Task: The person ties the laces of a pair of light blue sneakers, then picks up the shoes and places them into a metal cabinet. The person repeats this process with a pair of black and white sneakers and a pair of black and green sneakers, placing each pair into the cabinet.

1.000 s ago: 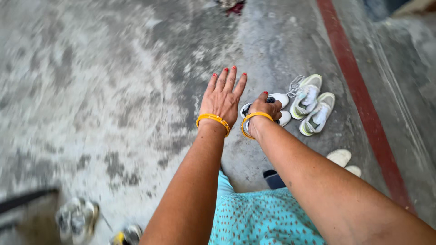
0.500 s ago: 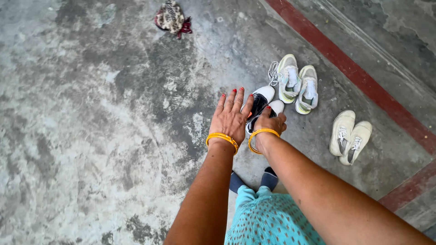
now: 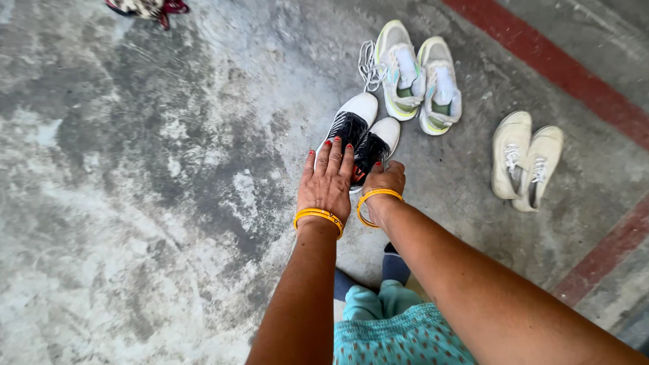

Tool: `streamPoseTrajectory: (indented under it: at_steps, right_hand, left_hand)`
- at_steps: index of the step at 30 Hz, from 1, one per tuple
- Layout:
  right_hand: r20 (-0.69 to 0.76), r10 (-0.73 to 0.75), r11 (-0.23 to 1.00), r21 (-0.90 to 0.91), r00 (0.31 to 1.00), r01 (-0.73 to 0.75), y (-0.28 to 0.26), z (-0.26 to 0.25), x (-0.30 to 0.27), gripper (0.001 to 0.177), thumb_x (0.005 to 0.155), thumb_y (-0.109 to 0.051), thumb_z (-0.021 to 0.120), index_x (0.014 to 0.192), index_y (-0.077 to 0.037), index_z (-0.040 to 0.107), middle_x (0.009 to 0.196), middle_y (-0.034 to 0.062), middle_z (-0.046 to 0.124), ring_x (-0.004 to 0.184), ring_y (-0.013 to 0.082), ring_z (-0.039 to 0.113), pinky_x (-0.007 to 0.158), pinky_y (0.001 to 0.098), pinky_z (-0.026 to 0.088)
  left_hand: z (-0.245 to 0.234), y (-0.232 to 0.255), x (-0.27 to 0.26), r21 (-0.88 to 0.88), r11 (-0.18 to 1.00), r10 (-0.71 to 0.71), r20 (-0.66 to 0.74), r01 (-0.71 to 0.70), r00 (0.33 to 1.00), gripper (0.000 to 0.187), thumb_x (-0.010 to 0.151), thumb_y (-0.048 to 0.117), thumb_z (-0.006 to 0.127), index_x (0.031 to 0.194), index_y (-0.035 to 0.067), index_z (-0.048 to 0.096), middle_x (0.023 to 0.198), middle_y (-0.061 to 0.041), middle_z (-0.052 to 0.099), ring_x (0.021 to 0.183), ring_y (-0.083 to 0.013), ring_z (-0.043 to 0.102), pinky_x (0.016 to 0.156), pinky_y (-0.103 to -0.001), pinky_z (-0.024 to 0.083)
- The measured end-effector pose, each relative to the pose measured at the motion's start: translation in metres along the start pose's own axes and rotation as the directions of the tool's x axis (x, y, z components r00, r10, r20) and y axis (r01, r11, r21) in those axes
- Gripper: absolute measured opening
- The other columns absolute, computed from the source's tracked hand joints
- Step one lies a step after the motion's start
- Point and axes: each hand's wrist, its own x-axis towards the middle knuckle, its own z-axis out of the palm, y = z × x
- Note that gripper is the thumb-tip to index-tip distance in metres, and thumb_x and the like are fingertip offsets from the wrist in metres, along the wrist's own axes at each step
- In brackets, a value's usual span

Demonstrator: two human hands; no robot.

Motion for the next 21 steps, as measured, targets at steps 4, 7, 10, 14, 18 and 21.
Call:
streamPoseTrajectory:
  at_steps: [4,7,10,14,18,21]
  right_hand:
    - [0.06,0.088,0.996,-0.006,0.994,-0.087,0.037,0.039,0.032,0.032,0.093,-0.013,0.056,0.123,-0.003,0.063,0.114,0.0181,0.071,0.103,0.0311,0.069,0.089,0.0396,0.053]
    - [0.207,0.147,0.989,-0.018,0.967,-0.146,0.059,0.068,0.053,0.029,0.096,-0.013,0.055,0.112,0.006,0.071,0.107,0.0211,0.077,0.094,0.0287,0.075,0.079,0.0425,0.054]
    - [0.209,0.228,0.967,0.065,0.951,-0.246,0.075,0.104,0.072,0.028,0.096,-0.019,0.06,0.107,0.004,0.074,0.104,0.0207,0.077,0.087,0.0285,0.072,0.076,0.0415,0.053]
    - [0.198,0.17,0.962,0.181,0.965,-0.206,0.085,0.142,0.092,0.04,0.089,-0.029,0.071,0.111,0.004,0.068,0.105,0.0165,0.075,0.084,0.0258,0.072,0.076,0.0399,0.055]
    - [0.319,0.351,0.855,0.274,0.88,-0.44,0.068,0.16,0.099,0.049,0.089,-0.037,0.072,0.107,0.008,0.072,0.106,0.0189,0.078,0.085,0.0284,0.074,0.077,0.0415,0.057]
    - [0.165,0.44,0.887,0.076,0.883,-0.456,0.056,0.163,0.097,0.055,0.085,-0.044,0.076,0.107,0.006,0.073,0.111,0.0185,0.075,0.092,0.0304,0.074,0.081,0.0412,0.056]
  left_hand:
    - [0.066,-0.012,0.02,-0.011,0.999,-0.034,0.027,0.034,0.999,0.06,0.1,0.024,0.038,0.157,0.01,0.028,0.167,-0.01,0.023,0.153,-0.0258,0.021,0.124,-0.046,0.013]
    - [0.108,-0.021,0.034,0.057,0.997,-0.055,0.1,0.049,0.993,0.063,0.099,0.022,0.036,0.159,0.008,0.026,0.168,-0.011,0.021,0.154,-0.0248,0.02,0.124,-0.044,0.012]
    - [0.143,-0.03,0.049,0.071,0.996,-0.069,0.151,0.059,0.986,0.067,0.095,0.023,0.036,0.158,0.007,0.021,0.167,-0.01,0.017,0.153,-0.0242,0.017,0.122,-0.044,0.01]
    - [0.178,-0.043,0.064,0.069,0.995,-0.08,0.166,0.069,0.983,0.066,0.098,0.022,0.035,0.16,0.007,0.019,0.168,-0.009,0.017,0.154,-0.0237,0.017,0.124,-0.043,0.011]
    - [0.199,-0.057,0.082,0.109,0.993,-0.054,0.182,0.034,0.982,0.066,0.098,0.023,0.034,0.16,0.007,0.019,0.169,-0.01,0.015,0.155,-0.0238,0.016,0.124,-0.044,0.011]
    - [0.214,-0.07,0.093,0.151,0.988,0.003,0.235,-0.04,0.972,0.065,0.099,0.024,0.032,0.161,0.008,0.018,0.169,-0.01,0.013,0.154,-0.0246,0.016,0.124,-0.045,0.01]
